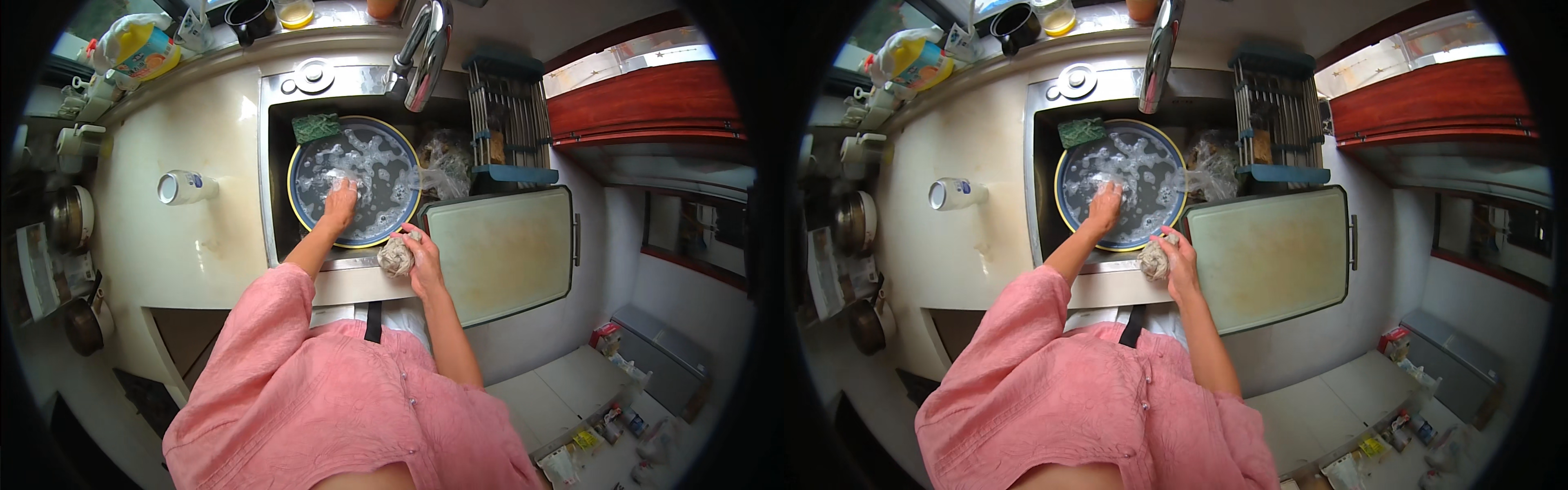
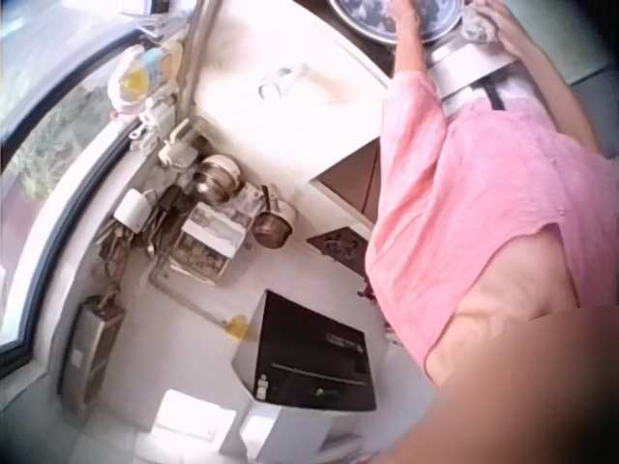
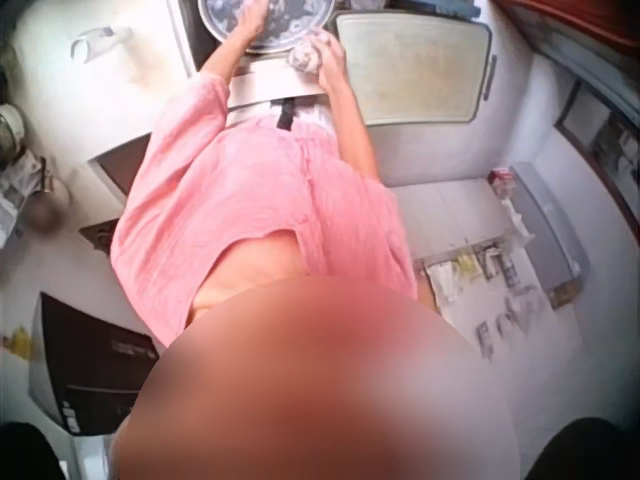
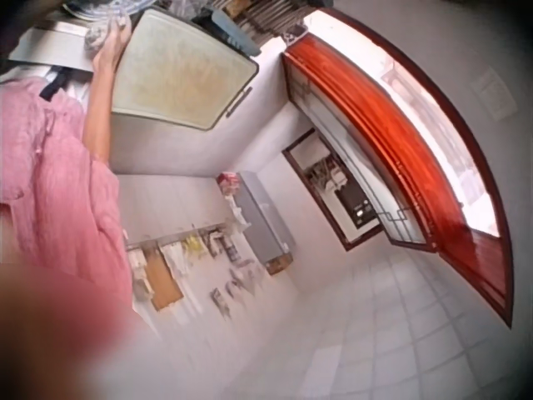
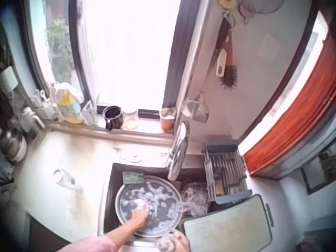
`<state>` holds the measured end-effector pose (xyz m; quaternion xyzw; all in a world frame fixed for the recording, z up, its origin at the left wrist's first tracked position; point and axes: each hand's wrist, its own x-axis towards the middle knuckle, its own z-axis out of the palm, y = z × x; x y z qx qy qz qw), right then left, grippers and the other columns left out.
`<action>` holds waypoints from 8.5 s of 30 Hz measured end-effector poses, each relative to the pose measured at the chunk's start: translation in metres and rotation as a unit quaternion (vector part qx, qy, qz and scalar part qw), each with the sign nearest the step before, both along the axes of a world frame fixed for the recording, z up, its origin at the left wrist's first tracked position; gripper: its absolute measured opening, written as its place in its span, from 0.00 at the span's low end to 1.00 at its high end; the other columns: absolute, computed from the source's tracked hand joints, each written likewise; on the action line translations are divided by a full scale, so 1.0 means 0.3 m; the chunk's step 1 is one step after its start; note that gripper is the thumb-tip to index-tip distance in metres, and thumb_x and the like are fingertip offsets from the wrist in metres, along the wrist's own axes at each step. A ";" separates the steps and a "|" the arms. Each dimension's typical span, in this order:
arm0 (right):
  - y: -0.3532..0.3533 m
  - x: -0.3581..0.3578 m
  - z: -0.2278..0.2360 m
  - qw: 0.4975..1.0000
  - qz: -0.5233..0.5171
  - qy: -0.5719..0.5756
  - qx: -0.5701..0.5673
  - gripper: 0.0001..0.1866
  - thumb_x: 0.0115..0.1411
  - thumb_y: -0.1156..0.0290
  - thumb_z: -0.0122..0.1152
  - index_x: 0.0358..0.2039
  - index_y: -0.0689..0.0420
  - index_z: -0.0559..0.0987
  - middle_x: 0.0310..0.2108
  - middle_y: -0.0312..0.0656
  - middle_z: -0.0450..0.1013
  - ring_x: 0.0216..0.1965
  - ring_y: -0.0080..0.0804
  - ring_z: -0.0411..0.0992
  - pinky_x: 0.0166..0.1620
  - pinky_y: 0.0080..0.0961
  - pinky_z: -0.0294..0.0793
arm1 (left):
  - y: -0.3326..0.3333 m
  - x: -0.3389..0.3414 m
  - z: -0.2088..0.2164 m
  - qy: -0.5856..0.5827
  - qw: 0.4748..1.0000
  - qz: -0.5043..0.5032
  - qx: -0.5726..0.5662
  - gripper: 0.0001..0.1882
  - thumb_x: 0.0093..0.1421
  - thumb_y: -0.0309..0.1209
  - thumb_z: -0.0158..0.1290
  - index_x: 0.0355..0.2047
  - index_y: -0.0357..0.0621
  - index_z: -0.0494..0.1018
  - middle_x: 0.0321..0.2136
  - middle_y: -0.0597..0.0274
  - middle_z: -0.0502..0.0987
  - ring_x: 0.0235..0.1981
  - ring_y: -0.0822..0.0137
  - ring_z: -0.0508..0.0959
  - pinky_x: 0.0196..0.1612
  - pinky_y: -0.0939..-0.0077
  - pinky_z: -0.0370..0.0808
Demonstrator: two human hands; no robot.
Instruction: The person washes a piece of cloth by hand in a kitchen sink filled with soapy water. They repeatedly submerge, scrub, and wring the cloth to clean it.
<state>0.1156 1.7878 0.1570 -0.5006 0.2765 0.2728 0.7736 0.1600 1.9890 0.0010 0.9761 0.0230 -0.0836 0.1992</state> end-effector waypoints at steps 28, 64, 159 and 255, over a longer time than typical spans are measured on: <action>0.289 0.187 -0.103 0.993 -0.020 -0.096 -0.071 0.11 0.55 0.69 0.62 0.34 0.63 0.75 0.29 0.38 0.75 0.29 0.21 0.71 0.32 0.20 0.71 | 0.156 -0.037 0.371 0.227 0.446 0.339 -0.796 0.12 0.58 0.32 0.52 0.39 0.38 0.72 0.33 0.58 0.78 0.30 0.67 0.79 0.25 0.74 0.76; 0.399 0.266 -0.276 0.797 0.180 -0.275 -0.507 0.16 0.59 0.58 0.50 0.21 0.57 0.74 0.23 0.54 0.73 0.27 0.57 0.71 0.31 0.47 0.69 | 0.004 0.008 0.242 0.153 0.636 0.408 -0.637 0.13 0.57 0.40 0.51 0.24 0.43 0.70 0.20 0.65 0.70 0.20 0.72 0.71 0.21 0.73 0.68; 0.167 0.369 -0.226 0.841 0.052 -0.291 -0.453 0.27 0.52 0.50 0.63 0.16 0.64 0.70 0.15 0.54 0.66 0.19 0.54 0.62 0.25 0.39 0.63 | 0.151 0.020 0.256 0.321 0.705 0.226 -0.591 0.13 0.56 0.28 0.48 0.43 0.40 0.68 0.37 0.61 0.75 0.38 0.68 0.76 0.42 0.74 0.73; 0.417 0.173 -0.059 0.797 0.207 -0.379 -0.422 0.11 0.55 0.62 0.53 0.28 0.56 0.73 0.21 0.55 0.71 0.26 0.57 0.71 0.29 0.46 0.69 | 0.057 0.042 0.142 0.137 0.522 0.451 -0.711 0.10 0.59 0.36 0.49 0.25 0.45 0.70 0.21 0.65 0.71 0.22 0.72 0.72 0.25 0.78 0.69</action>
